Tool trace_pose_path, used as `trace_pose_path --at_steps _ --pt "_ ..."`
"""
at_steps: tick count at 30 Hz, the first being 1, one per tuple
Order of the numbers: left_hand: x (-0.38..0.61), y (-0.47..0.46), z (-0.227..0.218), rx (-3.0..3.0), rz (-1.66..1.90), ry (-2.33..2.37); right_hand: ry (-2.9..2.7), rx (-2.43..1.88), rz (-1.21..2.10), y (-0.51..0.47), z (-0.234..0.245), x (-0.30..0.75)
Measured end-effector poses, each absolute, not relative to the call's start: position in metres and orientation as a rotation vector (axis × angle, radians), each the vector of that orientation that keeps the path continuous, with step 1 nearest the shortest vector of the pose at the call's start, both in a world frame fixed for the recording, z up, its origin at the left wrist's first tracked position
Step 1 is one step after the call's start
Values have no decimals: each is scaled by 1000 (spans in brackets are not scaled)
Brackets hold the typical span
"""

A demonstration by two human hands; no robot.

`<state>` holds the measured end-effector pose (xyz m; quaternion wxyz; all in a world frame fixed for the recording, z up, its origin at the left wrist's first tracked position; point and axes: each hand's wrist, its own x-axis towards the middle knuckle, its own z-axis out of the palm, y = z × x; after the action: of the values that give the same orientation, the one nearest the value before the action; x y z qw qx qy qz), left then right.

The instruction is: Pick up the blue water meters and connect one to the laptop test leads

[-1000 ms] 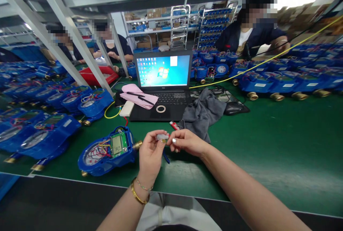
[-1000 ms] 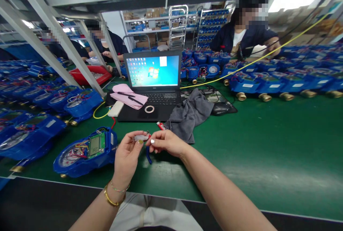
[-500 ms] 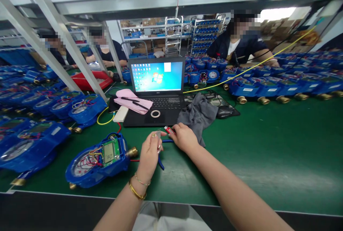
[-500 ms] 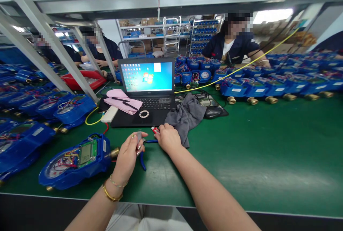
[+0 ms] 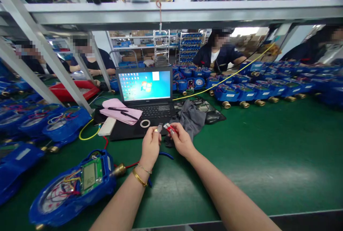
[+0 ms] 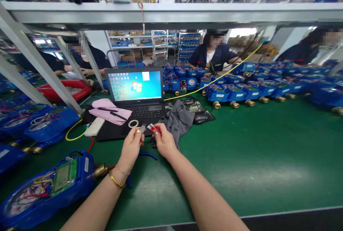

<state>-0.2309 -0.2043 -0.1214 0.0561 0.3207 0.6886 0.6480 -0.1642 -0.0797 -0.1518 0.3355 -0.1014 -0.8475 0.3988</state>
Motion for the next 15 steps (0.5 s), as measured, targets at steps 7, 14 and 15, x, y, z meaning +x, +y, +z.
trace_pose_path --at_steps 7,14,15 --pt "-238 -214 -131 981 1931 2284 -2203 -428 964 -81 -148 -157" --pt "-239 -215 -137 1043 2037 2314 -2242 -426 875 -83 -147 -156" --pt "-239 -215 -137 1100 2034 2322 -2245 -419 868 -84 -146 -155"
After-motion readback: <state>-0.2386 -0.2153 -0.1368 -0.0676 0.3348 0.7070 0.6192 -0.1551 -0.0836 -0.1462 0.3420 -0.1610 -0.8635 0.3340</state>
